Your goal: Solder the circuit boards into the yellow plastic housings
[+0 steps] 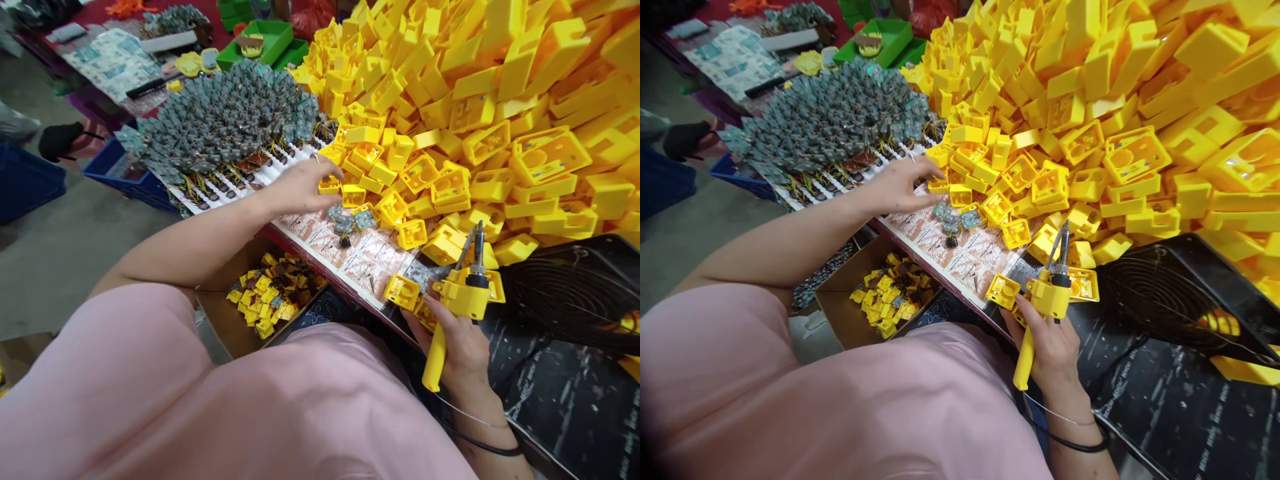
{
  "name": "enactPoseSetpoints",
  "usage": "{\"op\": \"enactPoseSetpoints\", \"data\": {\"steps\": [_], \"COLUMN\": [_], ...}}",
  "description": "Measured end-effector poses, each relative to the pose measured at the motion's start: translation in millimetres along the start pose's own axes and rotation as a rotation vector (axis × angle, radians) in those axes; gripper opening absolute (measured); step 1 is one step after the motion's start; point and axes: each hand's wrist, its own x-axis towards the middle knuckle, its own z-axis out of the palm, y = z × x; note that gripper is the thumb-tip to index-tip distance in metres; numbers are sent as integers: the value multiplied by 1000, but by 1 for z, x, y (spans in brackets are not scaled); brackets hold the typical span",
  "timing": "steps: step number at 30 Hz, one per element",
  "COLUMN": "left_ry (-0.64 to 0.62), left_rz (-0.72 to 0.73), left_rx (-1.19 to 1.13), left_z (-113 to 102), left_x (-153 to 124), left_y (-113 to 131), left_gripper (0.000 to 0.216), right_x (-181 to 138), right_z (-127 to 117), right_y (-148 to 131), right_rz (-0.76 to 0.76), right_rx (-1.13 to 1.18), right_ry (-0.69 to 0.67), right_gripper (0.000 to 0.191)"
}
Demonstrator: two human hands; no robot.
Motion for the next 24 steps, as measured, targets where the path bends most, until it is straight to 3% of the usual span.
{"op": "enactPoseSetpoints", "data": {"steps": [2, 5, 9, 14, 20, 24], "left_ry": [104, 99, 128, 154, 267, 304], "left_rz": [-67, -104, -50, -115, -154, -220], "left_rx": [228, 431, 453, 483, 323, 216], "left_z": [-1, 6, 31, 52, 44, 23], "left_x": [2, 3, 11, 40, 45, 42], "left_y": [-16, -37, -52, -73, -79, -77], "left_gripper": [35, 28, 28, 19, 18, 15], "right_x": [-1, -2, -2, 0, 2, 2], "right_z": [1, 0, -1, -2, -2, -2], "right_y": [0, 0, 0, -1, -2, -2], "right_rz": [7, 16, 4, -5, -8, -3], "right_rx": [1, 11, 24, 23, 28, 32], "right_ry": [-1, -17, -29, -25, -15, -13], "right_gripper": [75, 67, 65, 60, 36, 39]}}
